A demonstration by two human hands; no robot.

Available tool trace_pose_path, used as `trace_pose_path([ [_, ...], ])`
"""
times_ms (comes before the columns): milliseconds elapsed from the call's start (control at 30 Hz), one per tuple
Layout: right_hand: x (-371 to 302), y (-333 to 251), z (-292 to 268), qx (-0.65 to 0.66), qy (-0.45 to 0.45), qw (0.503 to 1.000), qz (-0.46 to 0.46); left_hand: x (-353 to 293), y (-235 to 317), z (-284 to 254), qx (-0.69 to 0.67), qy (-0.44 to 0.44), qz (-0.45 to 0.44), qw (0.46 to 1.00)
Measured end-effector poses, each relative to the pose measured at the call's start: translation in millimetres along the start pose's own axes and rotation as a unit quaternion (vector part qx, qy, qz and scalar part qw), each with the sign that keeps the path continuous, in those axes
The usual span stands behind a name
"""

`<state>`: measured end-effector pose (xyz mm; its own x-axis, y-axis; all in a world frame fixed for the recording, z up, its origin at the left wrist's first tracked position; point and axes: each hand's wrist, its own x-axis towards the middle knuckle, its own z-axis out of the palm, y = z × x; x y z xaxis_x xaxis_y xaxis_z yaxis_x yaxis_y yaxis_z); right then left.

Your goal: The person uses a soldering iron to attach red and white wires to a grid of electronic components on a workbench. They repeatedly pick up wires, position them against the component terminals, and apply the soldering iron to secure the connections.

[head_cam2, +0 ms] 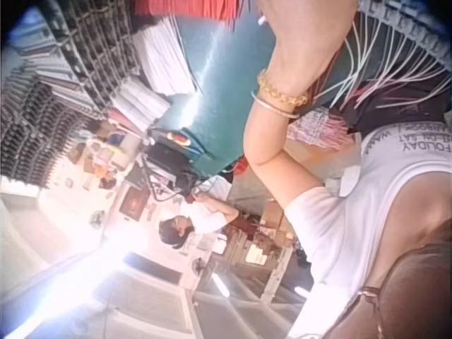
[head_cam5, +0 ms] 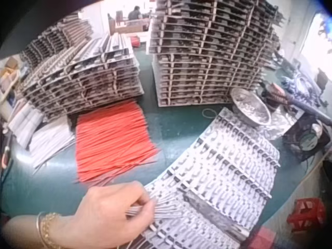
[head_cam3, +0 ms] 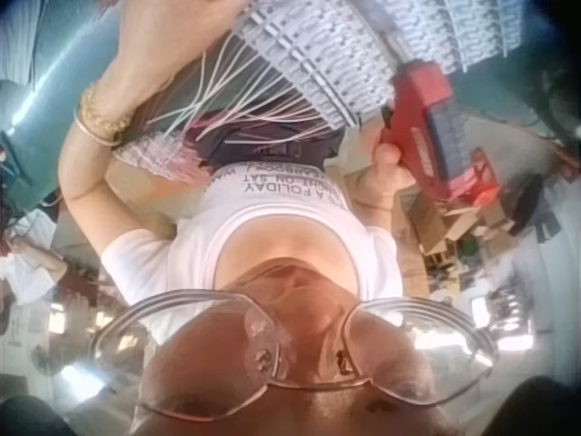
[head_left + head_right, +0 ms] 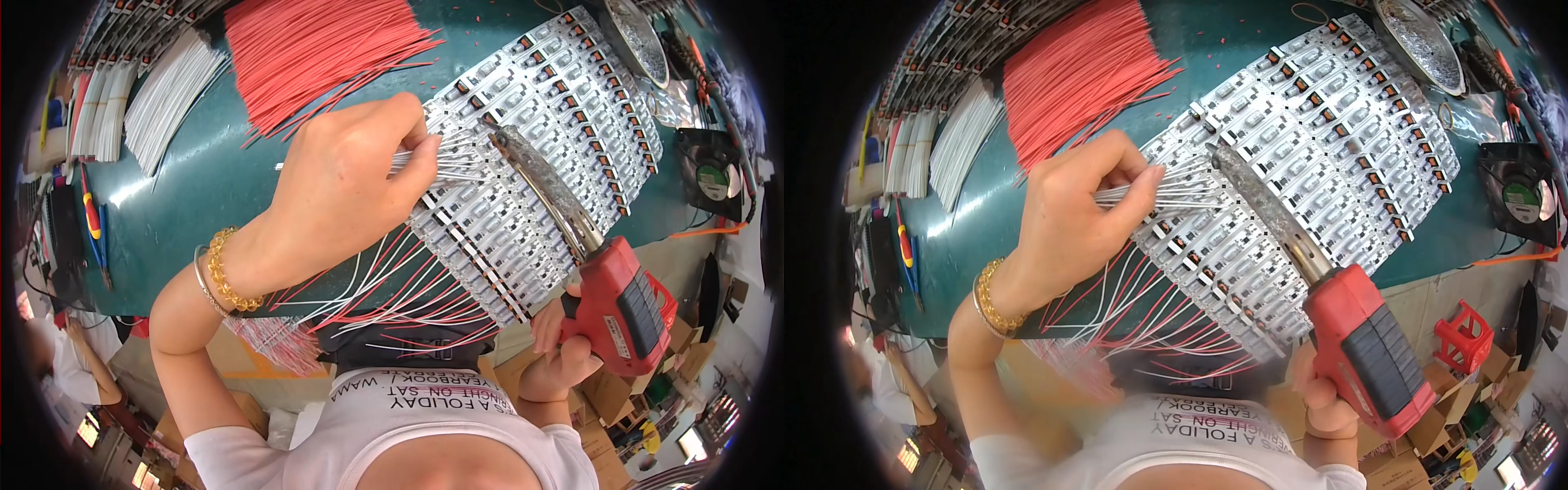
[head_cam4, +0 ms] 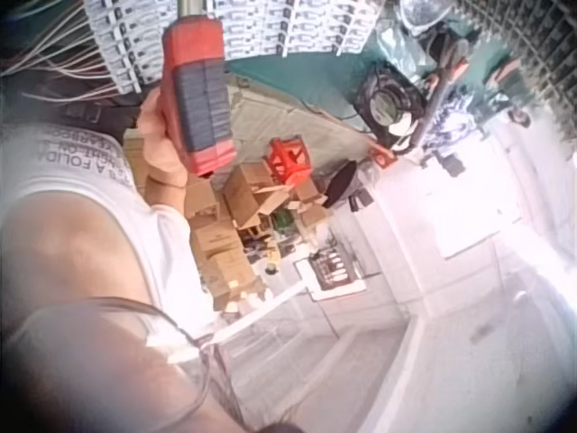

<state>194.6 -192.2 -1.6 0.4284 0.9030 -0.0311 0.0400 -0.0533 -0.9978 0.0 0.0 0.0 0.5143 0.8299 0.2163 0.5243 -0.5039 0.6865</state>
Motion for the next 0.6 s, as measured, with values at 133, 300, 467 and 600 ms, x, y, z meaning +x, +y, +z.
trace_pose_path([
  [133, 3, 11, -16, -0.058, 0.001, 0.997, -0.052, 1, -1, 2, -0.004, 0.0, 0.0, 1.0],
  [300, 27, -8, -18, -0.027, 0.062, 0.99, -0.126, -2, 2, -1, -0.005, -0.001, -0.005, 1.0],
  [467, 86, -16, -62, -0.054, 0.179, 0.949, -0.252, 3, 8, -1, -0.039, -0.001, -0.009, 0.999],
  [600, 147, -25, -49, -0.179, 0.22, 0.95, -0.127, -6, 2, 3, -0.041, 0.02, 0.017, 0.999],
])
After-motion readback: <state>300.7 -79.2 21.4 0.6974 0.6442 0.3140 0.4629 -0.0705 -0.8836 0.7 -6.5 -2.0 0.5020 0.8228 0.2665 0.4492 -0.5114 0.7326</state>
